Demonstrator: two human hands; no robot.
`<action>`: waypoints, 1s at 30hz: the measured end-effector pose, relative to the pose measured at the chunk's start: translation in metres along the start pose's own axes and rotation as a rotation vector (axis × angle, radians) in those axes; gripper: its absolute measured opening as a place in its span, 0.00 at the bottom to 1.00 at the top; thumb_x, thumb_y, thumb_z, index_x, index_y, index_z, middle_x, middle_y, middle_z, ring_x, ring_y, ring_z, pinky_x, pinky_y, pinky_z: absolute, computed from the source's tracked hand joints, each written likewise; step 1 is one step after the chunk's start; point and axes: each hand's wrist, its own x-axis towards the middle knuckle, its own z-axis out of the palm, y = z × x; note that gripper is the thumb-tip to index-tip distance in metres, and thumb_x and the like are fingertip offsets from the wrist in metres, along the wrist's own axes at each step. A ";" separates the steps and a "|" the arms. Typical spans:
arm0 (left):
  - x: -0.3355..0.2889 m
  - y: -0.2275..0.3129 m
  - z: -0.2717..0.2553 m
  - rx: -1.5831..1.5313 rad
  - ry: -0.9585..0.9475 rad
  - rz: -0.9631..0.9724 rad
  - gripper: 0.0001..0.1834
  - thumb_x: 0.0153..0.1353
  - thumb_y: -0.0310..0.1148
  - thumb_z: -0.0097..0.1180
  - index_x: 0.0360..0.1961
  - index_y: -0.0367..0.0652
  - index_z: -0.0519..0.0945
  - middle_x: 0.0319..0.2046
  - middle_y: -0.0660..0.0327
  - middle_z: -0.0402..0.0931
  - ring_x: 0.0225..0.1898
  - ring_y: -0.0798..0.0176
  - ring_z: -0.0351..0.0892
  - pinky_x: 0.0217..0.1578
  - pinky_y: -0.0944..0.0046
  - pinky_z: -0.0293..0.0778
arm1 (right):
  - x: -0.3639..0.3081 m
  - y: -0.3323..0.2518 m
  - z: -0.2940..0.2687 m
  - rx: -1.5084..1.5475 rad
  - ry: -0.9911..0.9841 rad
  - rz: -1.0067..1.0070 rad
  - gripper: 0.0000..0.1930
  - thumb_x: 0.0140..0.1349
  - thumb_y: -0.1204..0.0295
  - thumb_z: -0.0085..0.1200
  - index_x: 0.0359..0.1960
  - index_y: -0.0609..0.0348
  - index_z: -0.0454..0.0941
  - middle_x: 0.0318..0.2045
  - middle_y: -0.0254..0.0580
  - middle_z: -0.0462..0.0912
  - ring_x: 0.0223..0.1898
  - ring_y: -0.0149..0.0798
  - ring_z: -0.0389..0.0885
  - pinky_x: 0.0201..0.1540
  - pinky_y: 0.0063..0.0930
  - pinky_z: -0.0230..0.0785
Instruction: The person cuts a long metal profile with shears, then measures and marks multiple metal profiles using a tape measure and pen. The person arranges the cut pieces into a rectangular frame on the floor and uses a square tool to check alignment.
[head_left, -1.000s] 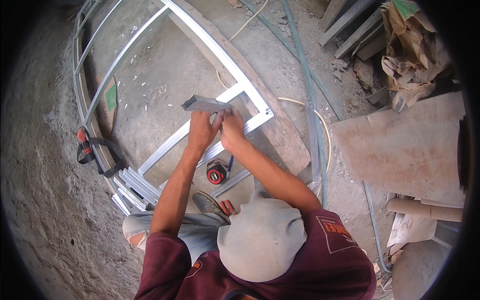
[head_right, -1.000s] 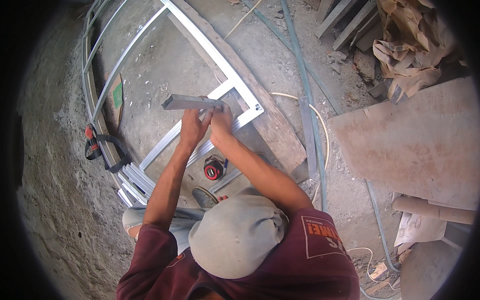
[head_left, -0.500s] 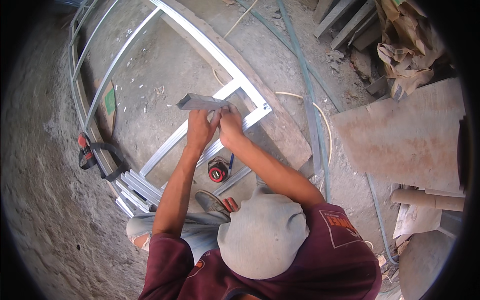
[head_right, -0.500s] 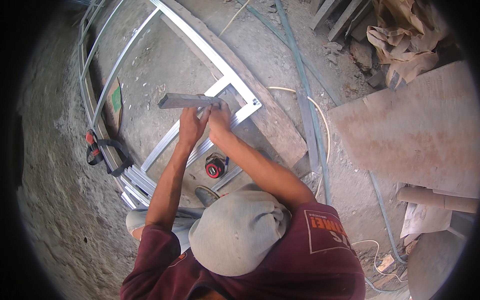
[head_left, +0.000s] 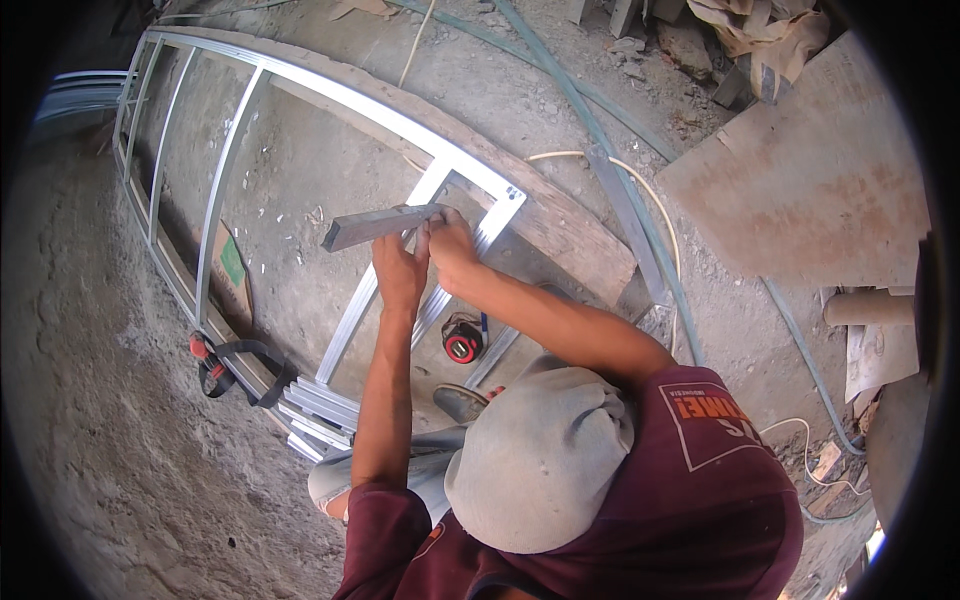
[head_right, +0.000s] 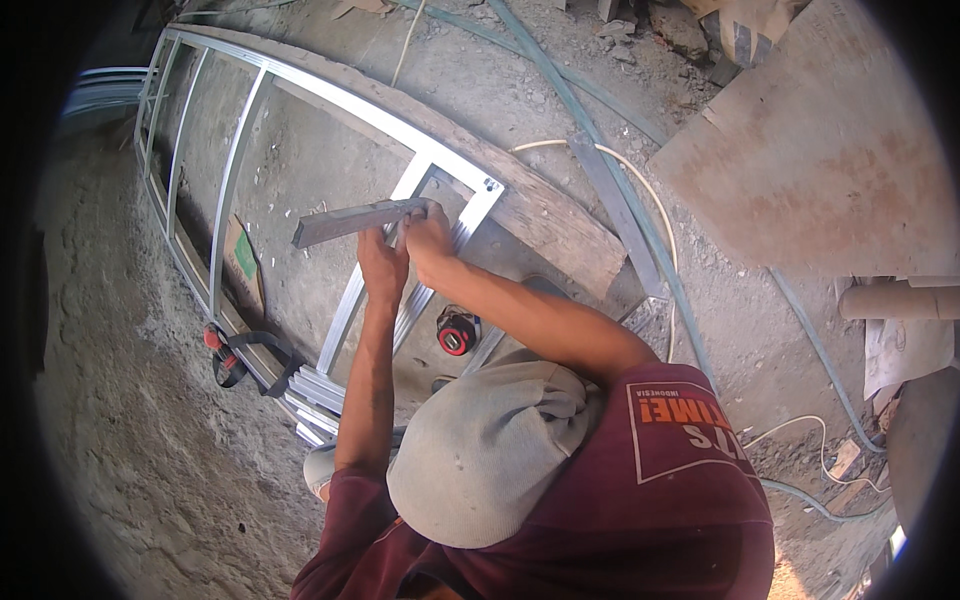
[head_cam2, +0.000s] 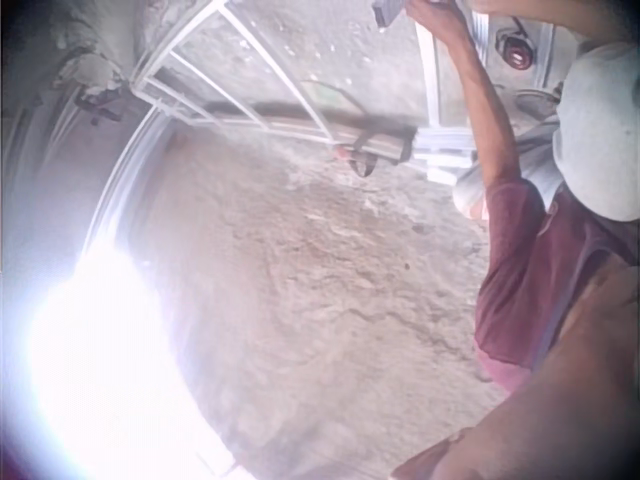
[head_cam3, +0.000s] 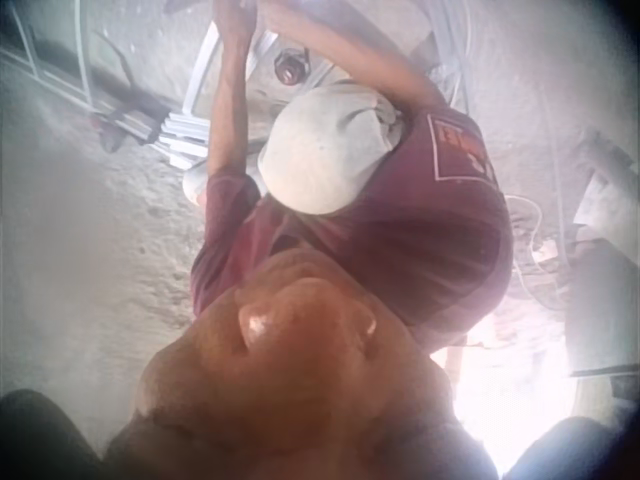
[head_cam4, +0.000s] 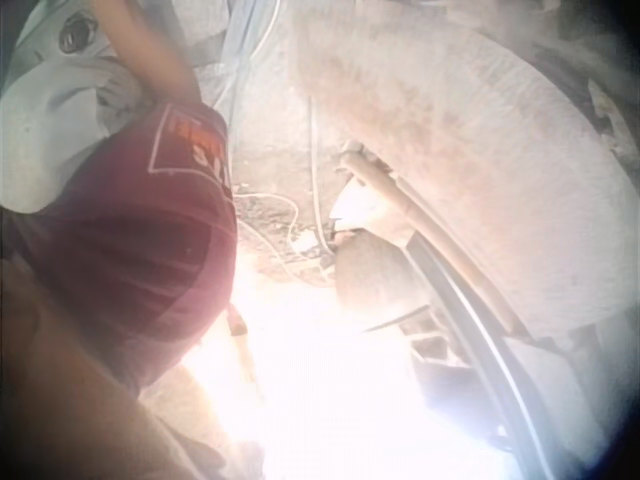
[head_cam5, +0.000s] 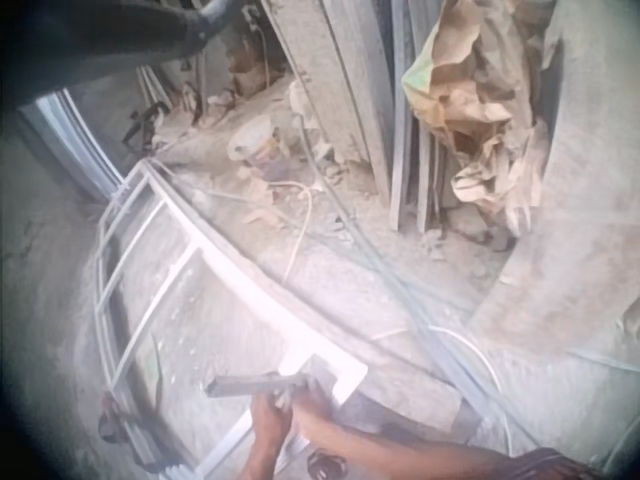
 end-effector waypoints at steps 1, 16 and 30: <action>0.000 0.000 -0.001 0.004 -0.005 0.004 0.16 0.58 0.30 0.66 0.48 0.39 0.80 0.49 0.46 0.79 0.51 0.39 0.75 0.53 0.47 0.70 | 0.000 -0.001 0.000 -0.015 -0.004 -0.004 0.12 0.73 0.75 0.40 0.52 0.65 0.74 0.39 0.38 0.77 0.39 0.29 0.73 0.42 0.27 0.68; -0.001 -0.007 0.004 0.042 0.024 0.012 0.27 0.53 0.30 0.68 0.56 0.41 0.77 0.55 0.48 0.76 0.55 0.43 0.73 0.57 0.49 0.65 | 0.006 0.000 0.002 0.104 -0.085 0.074 0.10 0.72 0.80 0.39 0.49 0.65 0.71 0.35 0.35 0.73 0.31 0.27 0.69 0.36 0.23 0.66; -0.010 -0.007 0.018 0.191 0.075 -0.018 0.20 0.58 0.36 0.64 0.52 0.45 0.77 0.59 0.60 0.76 0.65 0.55 0.68 0.69 0.41 0.42 | 0.012 0.002 -0.006 0.092 -0.150 0.104 0.10 0.70 0.81 0.38 0.48 0.63 0.70 0.25 0.31 0.69 0.20 0.24 0.66 0.19 0.22 0.57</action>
